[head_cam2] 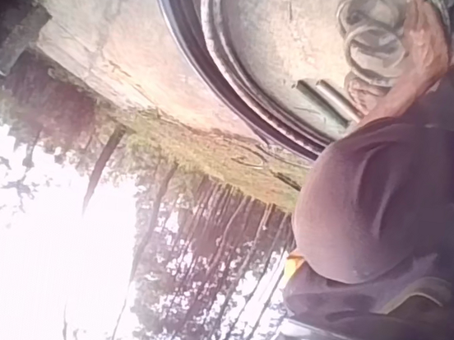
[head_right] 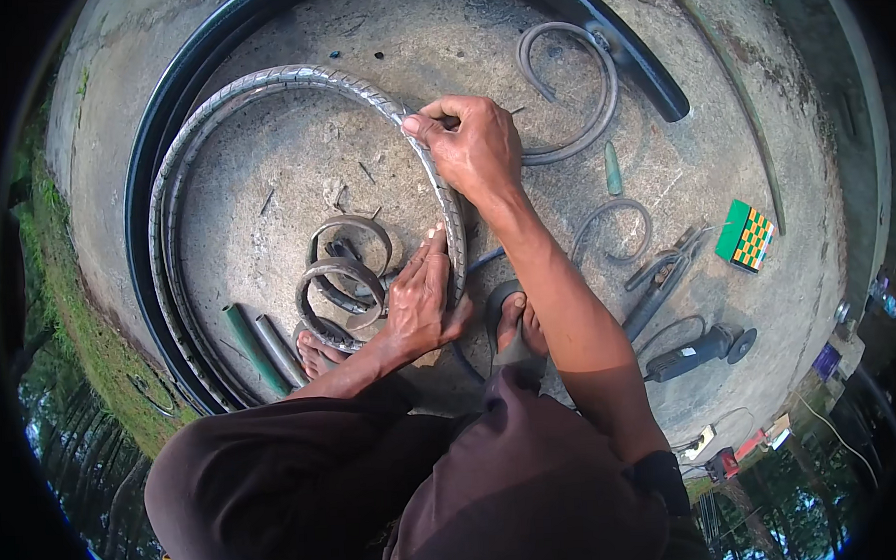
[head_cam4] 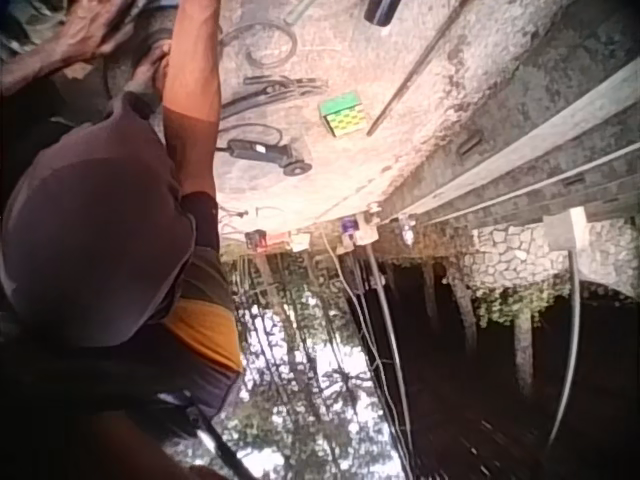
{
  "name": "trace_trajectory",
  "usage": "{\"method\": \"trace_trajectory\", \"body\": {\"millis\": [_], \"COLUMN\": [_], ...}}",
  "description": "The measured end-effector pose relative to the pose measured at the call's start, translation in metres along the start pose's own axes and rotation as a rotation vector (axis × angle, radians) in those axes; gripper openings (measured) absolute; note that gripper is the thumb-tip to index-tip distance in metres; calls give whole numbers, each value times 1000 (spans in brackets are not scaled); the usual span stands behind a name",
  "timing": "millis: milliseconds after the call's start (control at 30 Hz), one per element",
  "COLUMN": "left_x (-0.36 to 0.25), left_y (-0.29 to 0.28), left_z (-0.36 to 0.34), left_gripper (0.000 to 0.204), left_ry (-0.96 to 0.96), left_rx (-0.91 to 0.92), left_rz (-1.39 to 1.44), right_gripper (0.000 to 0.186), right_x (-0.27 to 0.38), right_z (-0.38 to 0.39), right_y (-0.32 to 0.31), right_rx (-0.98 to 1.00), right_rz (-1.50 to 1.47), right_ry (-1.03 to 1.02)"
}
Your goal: The person constructs a metal frame by positioning curved and circular metal pieces together on a concrete surface, welding the joints with a welding tool, and cutting metal segments with an angle grinder.
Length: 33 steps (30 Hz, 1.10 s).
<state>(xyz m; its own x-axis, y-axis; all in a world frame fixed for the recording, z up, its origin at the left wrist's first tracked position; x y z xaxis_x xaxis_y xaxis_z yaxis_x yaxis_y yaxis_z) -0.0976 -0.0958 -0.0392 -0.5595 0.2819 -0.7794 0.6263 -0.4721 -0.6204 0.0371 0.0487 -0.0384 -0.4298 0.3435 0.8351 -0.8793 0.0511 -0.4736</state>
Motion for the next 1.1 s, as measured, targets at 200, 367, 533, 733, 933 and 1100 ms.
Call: {"method": "trace_trajectory", "body": {"millis": [200, 367, 533, 733, 933, 1100], "left_x": [3, 1, 5, 4, 4, 5], "left_y": [0, -3, -1, 1, 1, 1], "left_z": [3, 3, 6, 4, 7, 4], "left_gripper": [94, 94, 94, 88, 84, 87], "left_ry": [-12, 0, -31, -40, -30, -31], "left_rx": [13, 9, 26, 48, 39, 32], "left_rz": [50, 68, 105, 174, 178, 155], "right_gripper": [22, 23, 19, 17, 18, 20], "right_x": [-14, -14, -11, -14, -15, -23], "right_z": [-7, -9, -12, -15, -21, -26], "right_y": [4, 5, 6, 3, 4, 5], "right_rx": [47, 93, 202, 243, 315, 341], "right_rz": [-140, -282, -307, -356, -352, -360], "right_ry": [49, 79, 226, 284, 293, 248]}}
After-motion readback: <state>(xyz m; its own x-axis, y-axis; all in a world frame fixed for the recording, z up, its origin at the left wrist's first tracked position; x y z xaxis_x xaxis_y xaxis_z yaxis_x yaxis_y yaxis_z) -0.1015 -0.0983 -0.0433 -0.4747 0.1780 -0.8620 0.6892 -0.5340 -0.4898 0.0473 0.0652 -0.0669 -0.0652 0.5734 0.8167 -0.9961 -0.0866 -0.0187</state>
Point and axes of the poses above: each hand's wrist, its own z-axis away from the middle knuckle, its own y-axis out of the palm, x = y × z, the point moved 5 cm from there along -z, towards the middle knuckle, and after that the axes turned 1 degree about -x, right-handed, at the moved point
